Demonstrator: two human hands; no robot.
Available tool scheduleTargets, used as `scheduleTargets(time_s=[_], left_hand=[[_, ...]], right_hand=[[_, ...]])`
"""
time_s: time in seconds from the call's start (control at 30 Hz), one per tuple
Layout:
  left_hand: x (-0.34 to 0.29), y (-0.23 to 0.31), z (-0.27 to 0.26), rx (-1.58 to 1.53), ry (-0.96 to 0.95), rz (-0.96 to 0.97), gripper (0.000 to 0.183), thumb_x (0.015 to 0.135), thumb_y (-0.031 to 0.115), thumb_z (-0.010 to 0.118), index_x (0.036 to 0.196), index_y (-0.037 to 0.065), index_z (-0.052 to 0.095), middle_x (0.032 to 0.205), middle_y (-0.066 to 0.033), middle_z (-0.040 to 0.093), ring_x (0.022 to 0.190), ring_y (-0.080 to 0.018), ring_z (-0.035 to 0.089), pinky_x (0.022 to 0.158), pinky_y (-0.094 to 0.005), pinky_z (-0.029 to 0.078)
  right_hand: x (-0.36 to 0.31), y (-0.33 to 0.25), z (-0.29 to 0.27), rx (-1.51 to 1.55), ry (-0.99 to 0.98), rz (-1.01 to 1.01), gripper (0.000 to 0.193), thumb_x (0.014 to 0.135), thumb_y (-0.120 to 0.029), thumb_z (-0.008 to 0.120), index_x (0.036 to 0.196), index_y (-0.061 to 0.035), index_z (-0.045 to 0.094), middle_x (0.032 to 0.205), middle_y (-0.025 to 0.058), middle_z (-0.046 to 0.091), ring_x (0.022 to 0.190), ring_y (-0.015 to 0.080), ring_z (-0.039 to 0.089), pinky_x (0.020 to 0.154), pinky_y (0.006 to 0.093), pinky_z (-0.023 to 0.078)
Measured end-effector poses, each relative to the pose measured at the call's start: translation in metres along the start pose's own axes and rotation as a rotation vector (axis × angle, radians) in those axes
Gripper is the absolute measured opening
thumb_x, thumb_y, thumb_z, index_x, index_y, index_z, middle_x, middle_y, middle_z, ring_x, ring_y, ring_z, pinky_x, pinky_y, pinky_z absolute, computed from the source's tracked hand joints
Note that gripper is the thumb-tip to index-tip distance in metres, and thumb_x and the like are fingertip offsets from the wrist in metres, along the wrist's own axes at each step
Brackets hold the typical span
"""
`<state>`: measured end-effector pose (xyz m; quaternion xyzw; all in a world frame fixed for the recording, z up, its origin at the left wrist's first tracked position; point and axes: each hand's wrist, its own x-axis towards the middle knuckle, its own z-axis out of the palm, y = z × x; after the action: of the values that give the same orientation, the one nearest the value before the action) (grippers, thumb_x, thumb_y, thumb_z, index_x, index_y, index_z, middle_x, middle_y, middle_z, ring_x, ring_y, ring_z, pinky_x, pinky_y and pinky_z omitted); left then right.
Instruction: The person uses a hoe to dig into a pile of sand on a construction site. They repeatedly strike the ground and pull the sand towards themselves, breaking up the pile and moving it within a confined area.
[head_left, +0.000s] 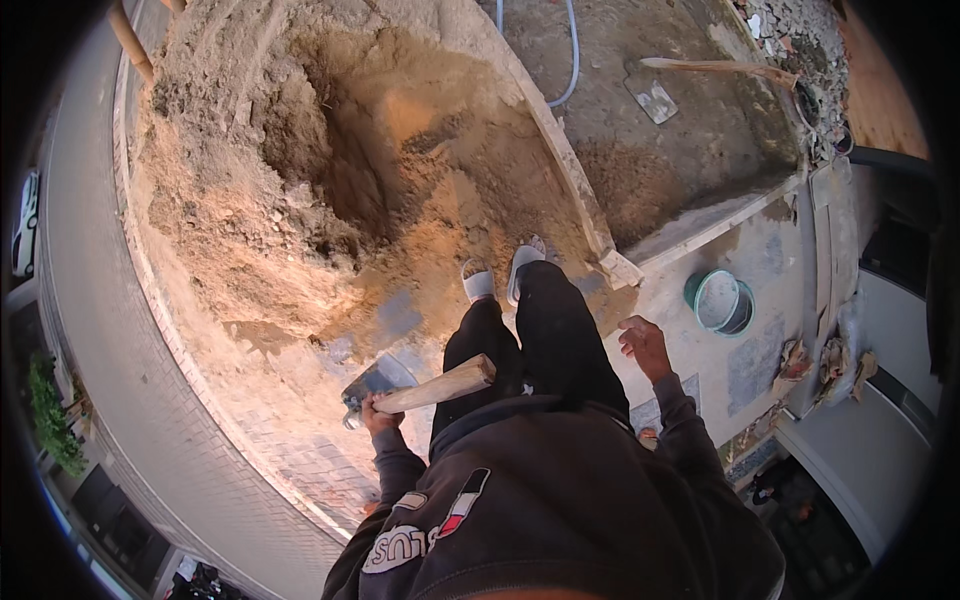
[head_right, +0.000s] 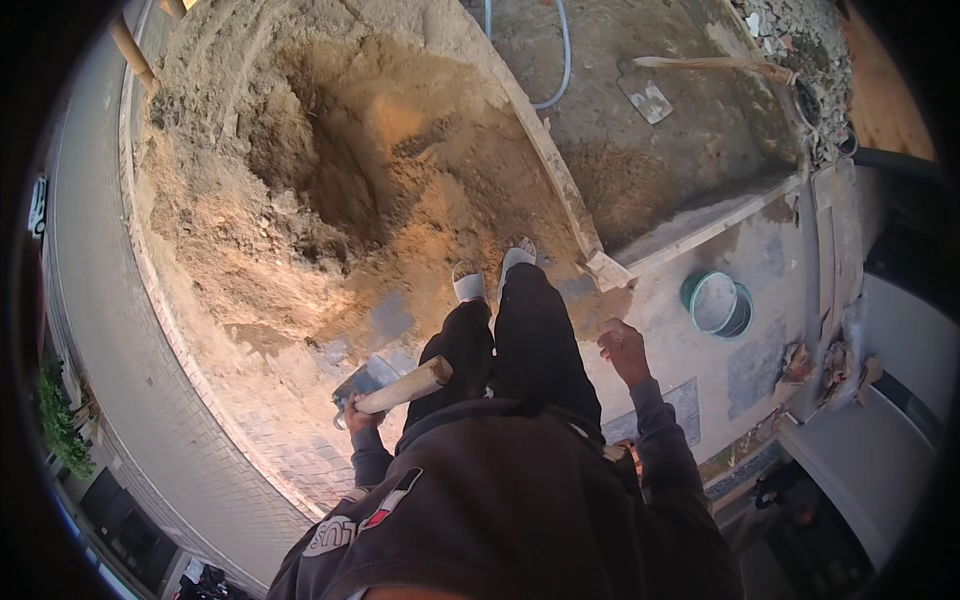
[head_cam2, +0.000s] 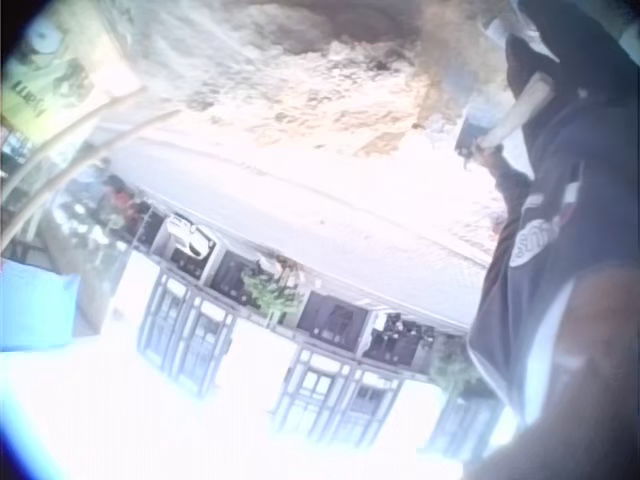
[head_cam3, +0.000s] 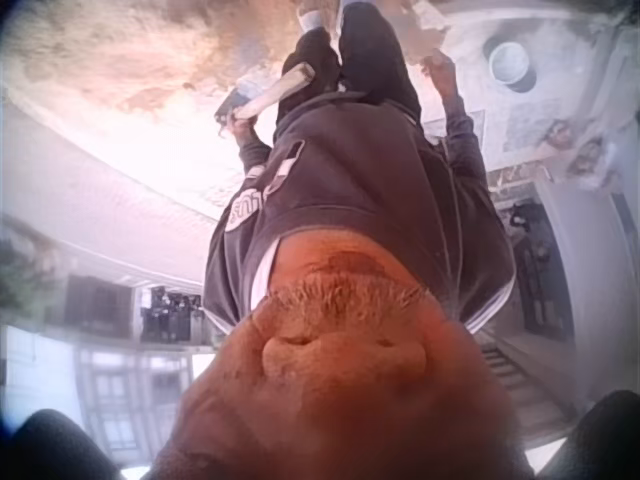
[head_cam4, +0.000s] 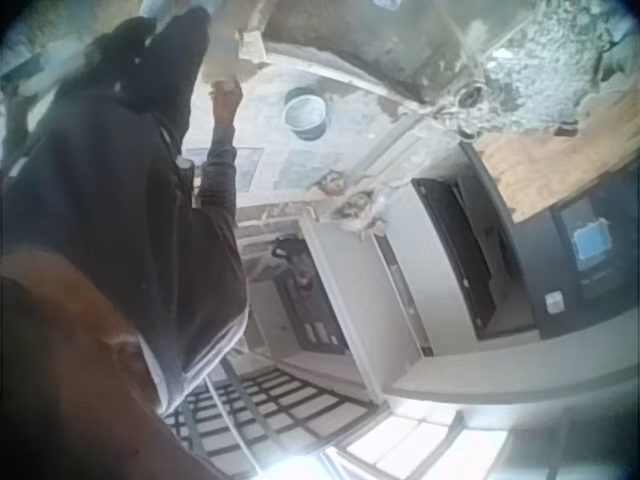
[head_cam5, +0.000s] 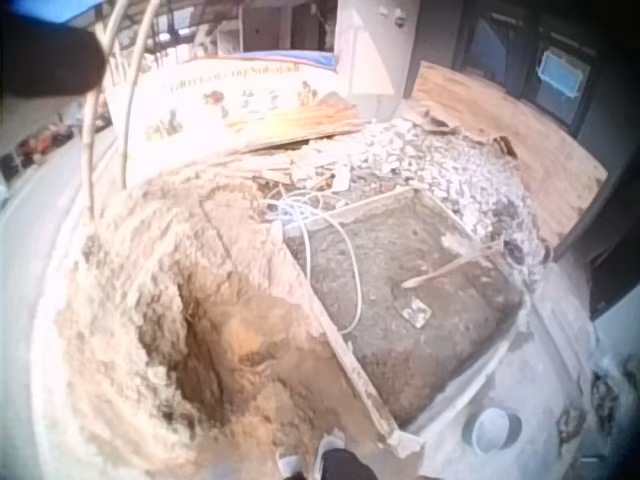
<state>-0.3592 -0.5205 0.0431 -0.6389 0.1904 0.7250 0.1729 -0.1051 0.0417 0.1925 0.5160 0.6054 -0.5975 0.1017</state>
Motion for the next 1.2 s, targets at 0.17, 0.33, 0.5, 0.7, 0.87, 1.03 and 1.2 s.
scheduleTargets(time_s=[0.17, 0.33, 0.5, 0.7, 0.87, 1.03, 1.2], left_hand=[[-0.034, -0.06, 0.082, 0.076, -0.12, 0.144, 0.022, 0.087, 0.017, 0.06, 0.068, 0.012, 0.05, 0.059, 0.0009, 0.051, 0.057, -0.0154, 0.054, 0.059, -0.0323, 0.052], [-0.067, -0.152, 0.183, 0.089, -0.242, 0.086, 0.022, 0.089, 0.015, 0.061, 0.071, 0.01, 0.051, 0.061, -0.0019, 0.051, 0.055, -0.0172, 0.052, 0.058, -0.0325, 0.053], [-0.052, -0.257, 0.259, 0.202, -0.457, -0.015, 0.024, 0.09, 0.017, 0.063, 0.072, 0.01, 0.047, 0.063, -0.0009, 0.048, 0.059, -0.0171, 0.052, 0.058, -0.0326, 0.053], [-0.084, -0.376, 0.341, 0.268, -0.608, -0.294, 0.02, 0.092, 0.025, 0.063, 0.085, 0.011, 0.05, 0.073, -0.004, 0.053, 0.067, -0.0205, 0.055, 0.063, -0.0339, 0.053], [-0.157, -0.436, 0.346, 0.738, -0.927, -0.39, 0.051, 0.096, 0.057, 0.05, 0.103, 0.007, 0.059, 0.091, -0.0114, 0.068, 0.085, -0.0238, 0.068, 0.074, -0.0403, 0.057], [-0.098, -0.356, 0.297, 1.252, -0.856, 0.004, 0.039, 0.097, 0.043, 0.057, 0.102, 0.004, 0.06, 0.085, -0.0104, 0.066, 0.075, -0.0231, 0.068, 0.069, -0.0386, 0.059], [-0.022, -0.212, 0.197, 1.175, -0.283, 0.448, 0.019, 0.092, 0.023, 0.057, 0.097, 0.005, 0.059, 0.077, -0.0096, 0.064, 0.064, -0.0227, 0.066, 0.059, -0.0374, 0.059]], right_hand=[[-0.022, -0.167, 0.012, 0.346, -0.06, -0.462, 0.036, 0.091, -0.016, 0.054, 0.123, -0.0003, 0.057, 0.101, 0.0116, 0.063, 0.089, 0.0157, 0.061, 0.081, 0.0306, 0.051], [0.002, -0.175, -0.002, -0.101, -0.295, -0.581, 0.053, 0.085, -0.026, 0.065, 0.132, -0.003, 0.054, 0.119, 0.0148, 0.061, 0.11, 0.025, 0.059, 0.098, 0.036, 0.046], [-0.018, -0.23, 0.03, -0.184, -0.246, -0.995, 0.067, 0.079, -0.035, 0.073, 0.136, -0.0063, 0.051, 0.135, 0.0154, 0.052, 0.125, 0.0338, 0.051, 0.104, 0.0415, 0.041], [-0.015, -0.288, 0.015, 0.327, -0.369, -1.236, 0.051, 0.084, -0.047, 0.072, 0.105, -0.003, 0.058, 0.092, 0.0087, 0.064, 0.094, 0.0269, 0.062, 0.092, 0.0433, 0.045], [-0.002, -0.339, -0.023, 0.715, -0.248, -1.332, 0.046, 0.081, -0.039, 0.078, 0.094, -0.0021, 0.052, 0.075, 0.0075, 0.054, 0.067, 0.0182, 0.053, 0.068, 0.0359, 0.046], [-0.009, -0.357, -0.083, 0.578, -0.204, -1.333, 0.043, 0.084, -0.038, 0.073, 0.097, -0.0037, 0.052, 0.071, 0.0062, 0.05, 0.066, 0.0173, 0.05, 0.066, 0.0356, 0.043], [-0.017, -0.355, -0.122, 0.54, -0.16, -1.275, 0.04, 0.086, -0.039, 0.07, 0.096, -0.0054, 0.05, 0.072, 0.0051, 0.048, 0.063, 0.0165, 0.047, 0.065, 0.0347, 0.041]])
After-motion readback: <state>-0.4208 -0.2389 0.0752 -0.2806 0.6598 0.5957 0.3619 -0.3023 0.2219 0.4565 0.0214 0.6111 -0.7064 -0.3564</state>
